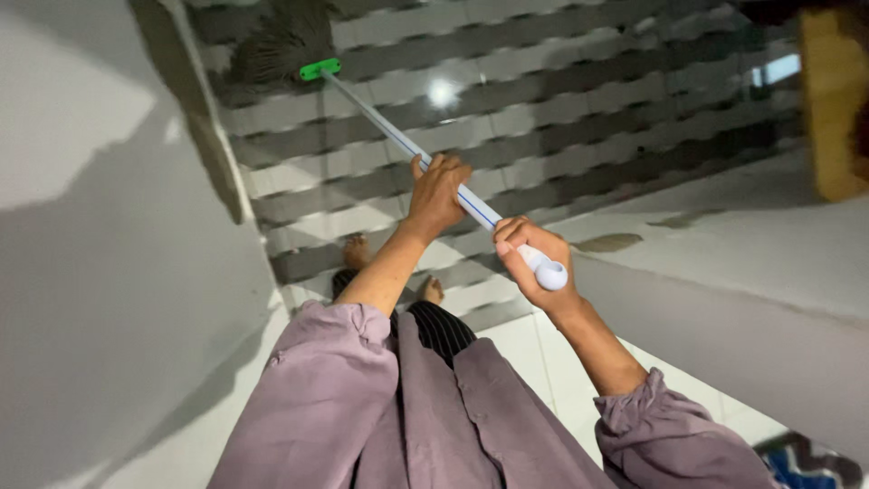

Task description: The person mops a tiled floor with a long-handled mop, rinses and wrings the mop head in a bucket of water, and resumes mopping the tiles.

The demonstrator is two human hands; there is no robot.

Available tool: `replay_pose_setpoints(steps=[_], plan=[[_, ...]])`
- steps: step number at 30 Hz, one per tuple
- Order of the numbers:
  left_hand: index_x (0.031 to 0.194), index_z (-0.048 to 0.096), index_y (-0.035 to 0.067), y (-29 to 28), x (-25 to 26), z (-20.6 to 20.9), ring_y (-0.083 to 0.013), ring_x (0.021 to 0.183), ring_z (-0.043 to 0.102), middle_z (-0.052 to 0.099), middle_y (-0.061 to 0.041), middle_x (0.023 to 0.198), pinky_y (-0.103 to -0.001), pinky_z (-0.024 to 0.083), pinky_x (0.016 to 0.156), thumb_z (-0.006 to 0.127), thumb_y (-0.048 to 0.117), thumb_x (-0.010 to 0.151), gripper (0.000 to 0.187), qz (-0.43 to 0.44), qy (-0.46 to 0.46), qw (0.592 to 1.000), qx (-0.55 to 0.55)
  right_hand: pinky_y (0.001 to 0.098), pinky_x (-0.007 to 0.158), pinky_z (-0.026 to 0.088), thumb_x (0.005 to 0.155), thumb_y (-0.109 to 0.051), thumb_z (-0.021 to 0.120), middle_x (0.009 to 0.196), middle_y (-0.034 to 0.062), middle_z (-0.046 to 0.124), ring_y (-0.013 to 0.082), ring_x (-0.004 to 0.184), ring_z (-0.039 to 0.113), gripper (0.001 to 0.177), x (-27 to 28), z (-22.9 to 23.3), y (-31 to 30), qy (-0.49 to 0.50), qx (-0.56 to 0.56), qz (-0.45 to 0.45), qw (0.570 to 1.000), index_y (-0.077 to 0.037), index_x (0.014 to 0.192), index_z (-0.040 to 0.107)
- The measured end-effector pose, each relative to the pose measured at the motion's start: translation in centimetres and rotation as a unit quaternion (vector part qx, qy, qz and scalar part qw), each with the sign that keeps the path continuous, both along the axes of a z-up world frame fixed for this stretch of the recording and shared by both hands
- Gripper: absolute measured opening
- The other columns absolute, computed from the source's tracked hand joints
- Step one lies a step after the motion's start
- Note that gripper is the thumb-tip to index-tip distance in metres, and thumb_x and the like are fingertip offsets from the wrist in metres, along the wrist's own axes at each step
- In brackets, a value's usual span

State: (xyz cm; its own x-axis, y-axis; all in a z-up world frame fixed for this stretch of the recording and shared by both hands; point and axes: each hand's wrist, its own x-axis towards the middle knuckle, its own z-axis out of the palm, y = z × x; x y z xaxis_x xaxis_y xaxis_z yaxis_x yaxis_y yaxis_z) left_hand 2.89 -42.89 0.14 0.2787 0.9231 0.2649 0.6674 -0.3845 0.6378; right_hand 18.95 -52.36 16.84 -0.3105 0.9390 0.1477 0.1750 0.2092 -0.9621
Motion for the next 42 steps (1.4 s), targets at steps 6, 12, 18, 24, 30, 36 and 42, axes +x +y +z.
replay_pose_setpoints(steps=[6,12,18,24,30,36,42], plan=[[0.082,0.063,0.012,-4.6,10.3,1.5,-0.0314,0.105,0.059,0.064,-0.006,0.095,-0.068,0.028,0.105,0.076,0.021,0.069,0.02,-0.085,-0.092,0.992,-0.02,0.0364,0.095,0.049,0.1,0.003,0.06,0.087,0.008,0.062,0.0222,0.092,0.063,0.017,6.0,2.3,-7.3,-0.055,0.055,-0.084,0.993,-0.002,0.085,0.054],[0.085,0.063,0.013,-9.1,18.9,0.0,-0.0302,0.11,0.059,0.063,-0.006,0.096,-0.066,0.029,0.108,0.071,0.015,0.072,0.016,-0.186,-0.1,0.976,-0.053,0.032,0.085,0.051,0.099,0.005,0.06,0.091,0.0094,0.065,0.0194,0.089,0.063,0.014,8.9,2.4,-13.5,-0.11,0.02,-0.23,0.967,0.0,0.086,0.055],[0.09,0.063,0.013,-10.0,23.2,-5.9,-0.0276,0.116,0.059,0.065,-0.006,0.102,-0.068,0.029,0.099,0.071,0.009,0.066,0.025,-0.245,-0.115,0.961,-0.065,0.033,0.088,0.051,0.098,0.002,0.062,0.096,0.0143,0.067,0.0221,0.09,0.064,0.011,7.1,-2.5,-14.6,-0.126,0.053,-0.346,0.928,0.002,0.089,0.057],[0.085,0.06,0.017,-12.1,19.2,-6.6,-0.0202,0.111,0.063,0.065,0.002,0.097,-0.052,0.037,0.089,0.073,0.007,0.07,0.022,-0.305,-0.013,0.947,-0.096,0.0338,0.085,0.053,0.097,-0.004,0.07,0.088,0.0129,0.066,0.0258,0.087,0.066,0.017,2.5,-4.9,-17.0,-0.176,0.079,-0.368,0.91,0.001,0.086,0.058],[0.081,0.059,0.017,-16.9,10.6,-3.2,-0.0229,0.104,0.063,0.065,0.001,0.089,-0.05,0.037,0.083,0.074,0.011,0.07,0.02,-0.319,0.028,0.946,-0.04,0.0354,0.081,0.052,0.095,-0.008,0.073,0.085,0.0108,0.064,0.0267,0.085,0.064,0.021,-3.9,-4.8,-22.6,-0.142,0.112,-0.353,0.918,-0.001,0.083,0.058],[0.078,0.058,0.017,-22.1,2.3,-1.9,-0.0268,0.104,0.063,0.067,-0.002,0.089,-0.049,0.04,0.089,0.079,0.018,0.07,0.022,-0.289,0.066,0.955,0.016,0.0344,0.08,0.053,0.096,-0.006,0.07,0.084,0.0106,0.065,0.0264,0.084,0.066,0.021,-9.0,-2.8,-28.7,-0.071,0.127,-0.314,0.938,-0.001,0.081,0.057],[0.078,0.06,0.013,-26.3,-7.1,-1.1,-0.0266,0.099,0.063,0.069,-0.004,0.091,-0.046,0.043,0.091,0.085,0.018,0.058,0.033,-0.245,0.087,0.966,-0.017,0.0364,0.083,0.054,0.095,-0.002,0.067,0.083,0.0102,0.066,0.0259,0.084,0.067,0.015,-13.0,-2.9,-31.8,0.016,0.138,-0.229,0.963,0.0,0.082,0.059]])
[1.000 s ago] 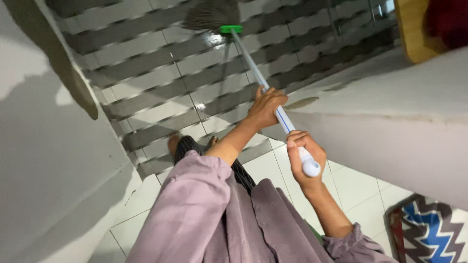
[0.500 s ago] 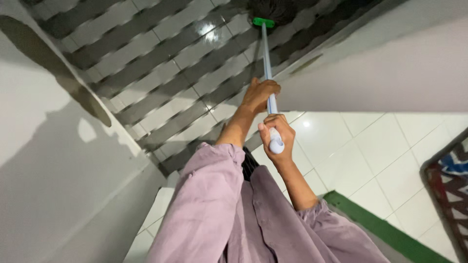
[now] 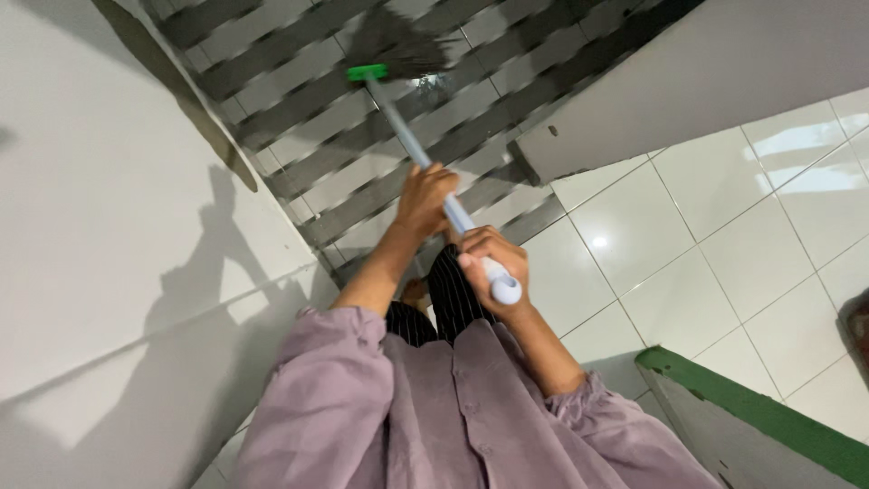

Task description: The person mops a tiled floor with a long-handled mop, rinses and wrings the mop head in a bucket of water, and resumes mopping the tiles.

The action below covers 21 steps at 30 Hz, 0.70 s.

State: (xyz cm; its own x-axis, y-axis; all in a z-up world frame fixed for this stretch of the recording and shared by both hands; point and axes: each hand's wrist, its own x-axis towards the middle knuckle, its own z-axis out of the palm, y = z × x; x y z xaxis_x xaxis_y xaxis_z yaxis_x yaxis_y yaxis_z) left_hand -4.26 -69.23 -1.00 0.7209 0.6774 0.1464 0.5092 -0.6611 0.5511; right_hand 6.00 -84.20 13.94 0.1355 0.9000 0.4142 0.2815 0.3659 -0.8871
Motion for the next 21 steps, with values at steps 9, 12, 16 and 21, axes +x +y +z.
replay_pose_setpoints(steps=[9,12,16,21], plan=[[0.078,0.054,0.01,-3.7,-4.2,-2.8,-0.0336,0.091,0.056,0.059,-0.008,0.084,-0.048,0.04,0.085,0.071,0.013,0.077,0.017,0.122,-0.099,0.987,-0.037,0.0373,0.091,0.052,0.099,0.001,0.061,0.088,0.0105,0.064,0.0246,0.091,0.065,0.012,-1.9,-2.4,-2.0,0.095,-0.077,0.056,0.991,0.0,0.087,0.058],[0.078,0.05,0.009,-5.3,-0.8,-2.8,-0.037,0.092,0.054,0.055,-0.011,0.084,-0.048,0.04,0.086,0.065,0.013,0.076,0.016,0.084,-0.156,0.984,-0.036,0.0413,0.103,0.049,0.098,0.002,0.06,0.094,0.0132,0.065,0.025,0.095,0.064,0.005,0.8,-1.3,-4.7,0.09,-0.063,0.049,0.993,0.003,0.093,0.059],[0.076,0.049,0.009,-8.9,3.8,-2.6,-0.0373,0.089,0.053,0.055,-0.013,0.084,-0.049,0.039,0.083,0.069,0.015,0.074,0.021,0.036,-0.176,0.983,-0.034,0.0421,0.106,0.049,0.101,0.001,0.06,0.09,0.0109,0.064,0.0242,0.094,0.065,0.012,3.7,0.1,-9.1,0.027,-0.088,0.0,0.996,0.001,0.089,0.057],[0.076,0.049,0.01,-14.0,8.6,-3.1,-0.0351,0.092,0.055,0.056,-0.01,0.083,-0.047,0.041,0.086,0.071,0.009,0.073,0.022,-0.034,-0.165,0.983,-0.076,0.0442,0.108,0.047,0.1,0.002,0.06,0.09,0.0116,0.065,0.0241,0.097,0.066,0.01,4.9,0.3,-15.6,-0.018,-0.089,-0.074,0.993,0.002,0.09,0.058]])
